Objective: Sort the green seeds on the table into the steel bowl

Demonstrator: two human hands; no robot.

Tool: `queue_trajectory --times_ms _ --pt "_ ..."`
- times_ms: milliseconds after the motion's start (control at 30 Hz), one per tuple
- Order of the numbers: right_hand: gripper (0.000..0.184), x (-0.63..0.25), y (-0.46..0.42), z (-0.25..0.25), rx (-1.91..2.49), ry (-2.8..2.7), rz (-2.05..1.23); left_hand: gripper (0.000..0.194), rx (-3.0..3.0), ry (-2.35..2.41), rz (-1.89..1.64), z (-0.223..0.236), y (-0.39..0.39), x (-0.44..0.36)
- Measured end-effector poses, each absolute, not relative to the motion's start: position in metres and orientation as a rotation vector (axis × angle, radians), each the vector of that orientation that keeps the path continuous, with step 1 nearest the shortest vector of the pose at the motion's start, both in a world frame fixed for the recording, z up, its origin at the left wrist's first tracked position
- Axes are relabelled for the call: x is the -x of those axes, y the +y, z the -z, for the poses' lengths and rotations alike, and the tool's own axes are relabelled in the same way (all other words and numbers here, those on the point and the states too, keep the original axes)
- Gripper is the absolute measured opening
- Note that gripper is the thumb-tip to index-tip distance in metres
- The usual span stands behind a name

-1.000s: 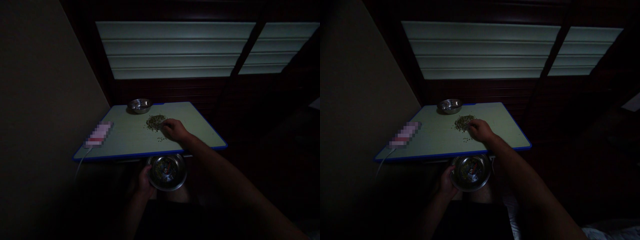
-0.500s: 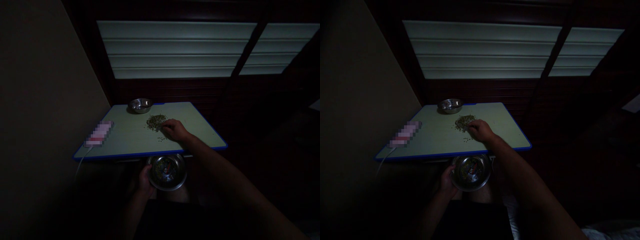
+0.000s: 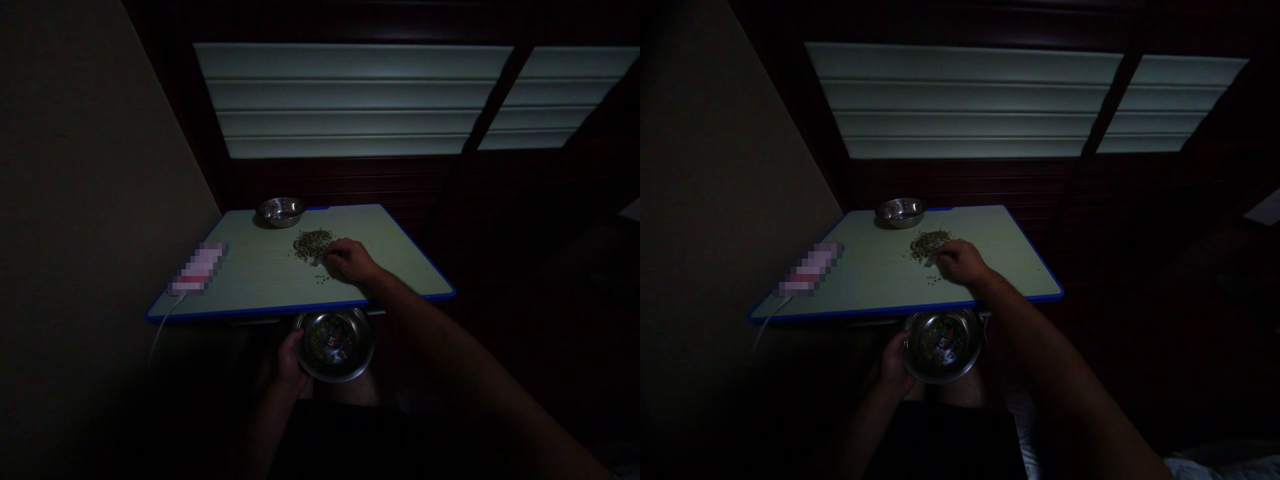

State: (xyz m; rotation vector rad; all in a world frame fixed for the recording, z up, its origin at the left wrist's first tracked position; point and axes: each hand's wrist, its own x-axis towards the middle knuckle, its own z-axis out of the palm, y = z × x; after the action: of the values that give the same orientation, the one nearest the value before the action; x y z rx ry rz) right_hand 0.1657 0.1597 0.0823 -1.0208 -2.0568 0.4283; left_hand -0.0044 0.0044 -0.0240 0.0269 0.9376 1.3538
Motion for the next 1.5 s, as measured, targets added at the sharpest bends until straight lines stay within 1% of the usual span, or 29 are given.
queue_trajectory --times_ms 233,467,633,1000,1300,1500 --pt "0.02 -0.167 0.161 -0.081 1.065 -2.017 -0.448 0.015 -0.008 0.94 -1.335 0.024 0.004 0.005" --pt "0.019 -0.166 0.16 -0.08 1.084 -1.959 -0.521 0.018 -0.014 0.957 -1.335 0.018 0.003 0.002" --pt "0.018 -0.166 0.158 -0.082 1.09 -1.9 -0.621 0.014 -0.004 0.981 -1.335 0.015 0.003 0.001" --pt "0.018 -0.164 0.157 -0.082 1.077 -1.873 -0.718 0.012 -0.021 0.991 -1.348 0.014 0.004 0.0" --pt "0.018 -0.166 0.162 -0.079 1.023 -1.981 -0.499 0.014 -0.019 0.986 -1.331 0.017 0.004 0.001" --pt "0.018 -0.167 0.162 -0.079 1.011 -2.033 -0.479 0.014 -0.011 0.979 -1.334 0.016 0.004 0.001"
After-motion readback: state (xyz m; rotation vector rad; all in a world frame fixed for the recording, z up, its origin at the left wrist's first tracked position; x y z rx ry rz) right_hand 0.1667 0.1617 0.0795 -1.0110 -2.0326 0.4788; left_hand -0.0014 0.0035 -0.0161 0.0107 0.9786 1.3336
